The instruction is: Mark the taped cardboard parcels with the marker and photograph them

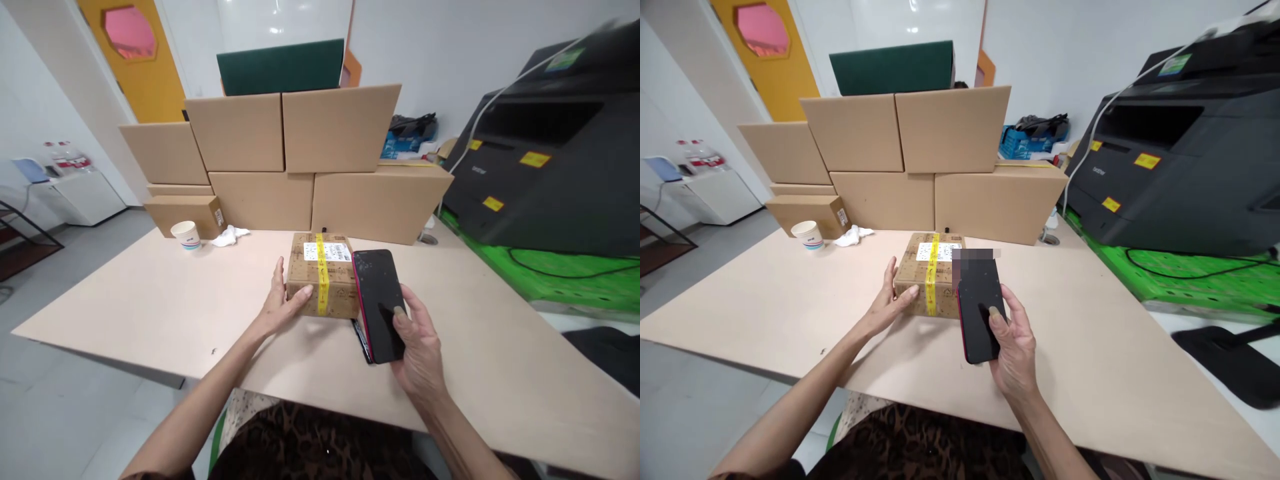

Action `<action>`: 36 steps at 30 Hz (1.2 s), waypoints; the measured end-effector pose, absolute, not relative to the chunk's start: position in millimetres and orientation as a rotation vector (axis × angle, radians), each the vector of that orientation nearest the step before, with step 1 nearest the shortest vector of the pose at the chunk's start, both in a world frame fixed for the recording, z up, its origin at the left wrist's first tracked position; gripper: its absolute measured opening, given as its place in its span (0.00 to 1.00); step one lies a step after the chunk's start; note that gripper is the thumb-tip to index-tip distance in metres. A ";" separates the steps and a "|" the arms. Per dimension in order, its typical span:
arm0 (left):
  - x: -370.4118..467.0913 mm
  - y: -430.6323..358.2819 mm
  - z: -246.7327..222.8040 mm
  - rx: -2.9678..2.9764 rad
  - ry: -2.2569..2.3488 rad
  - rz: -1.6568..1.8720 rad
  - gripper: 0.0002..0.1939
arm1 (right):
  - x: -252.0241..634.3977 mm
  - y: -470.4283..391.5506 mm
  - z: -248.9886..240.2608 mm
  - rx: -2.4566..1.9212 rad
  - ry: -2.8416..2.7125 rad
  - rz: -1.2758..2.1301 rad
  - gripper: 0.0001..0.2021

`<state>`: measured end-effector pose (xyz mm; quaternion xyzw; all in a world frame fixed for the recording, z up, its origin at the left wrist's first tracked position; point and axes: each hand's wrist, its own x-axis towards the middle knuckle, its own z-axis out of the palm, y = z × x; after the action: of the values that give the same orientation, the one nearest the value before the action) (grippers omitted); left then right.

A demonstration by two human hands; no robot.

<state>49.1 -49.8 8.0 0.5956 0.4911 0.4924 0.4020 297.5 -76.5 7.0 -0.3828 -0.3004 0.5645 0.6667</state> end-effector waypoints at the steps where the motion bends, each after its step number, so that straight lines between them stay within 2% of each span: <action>1: 53.1 -53.3 5.1 1.417 1.281 1.217 0.62 | 297.2 -80.6 4.4 -0.867 -0.669 1.281 0.31; 4: 62.3 -64.1 -0.2 1.268 1.383 1.179 0.62 | 296.9 -90.3 -3.1 -0.880 -0.644 1.281 0.32; 7: 71.2 -82.6 -3.3 1.289 1.540 1.290 0.57 | 299.1 -97.1 -11.8 -0.907 -0.639 1.251 0.34; 11: 93.1 -122.3 -3.8 1.498 1.668 1.531 0.40 | 301.7 -106.4 -25.3 -0.932 -0.667 1.215 0.31; 13: 109.0 -140.7 -1.4 1.528 1.489 1.385 0.30 | 300.4 -111.5 -30.9 -0.925 -0.686 1.201 0.28; 14: 117.5 -147.8 0.3 1.501 1.395 1.286 0.29 | 299.0 -114.1 -33.0 -0.918 -0.696 1.200 0.28; 17: 140.1 -159.4 3.3 1.458 1.112 1.109 0.31 | 294.1 -121.4 -36.1 -0.898 -0.733 1.220 0.26; 20: 151.9 -160.6 -0.1 1.401 1.021 1.149 0.31 | 291.2 -127.2 -33.8 -0.901 -0.800 1.239 0.26; 30: 145.1 -148.9 -8.4 1.333 1.028 1.204 0.33 | 287.9 -120.0 -30.6 -0.952 -1.001 1.278 0.29; 36: 139.0 -142.3 -15.1 1.258 1.073 1.102 0.37 | 286.0 -120.9 -34.9 -0.938 -0.942 1.345 0.31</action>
<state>139.0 -142.3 -15.1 0.5304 0.4527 0.4646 0.5459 286.0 -120.9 -34.9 -0.4023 -0.4037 0.5765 0.5855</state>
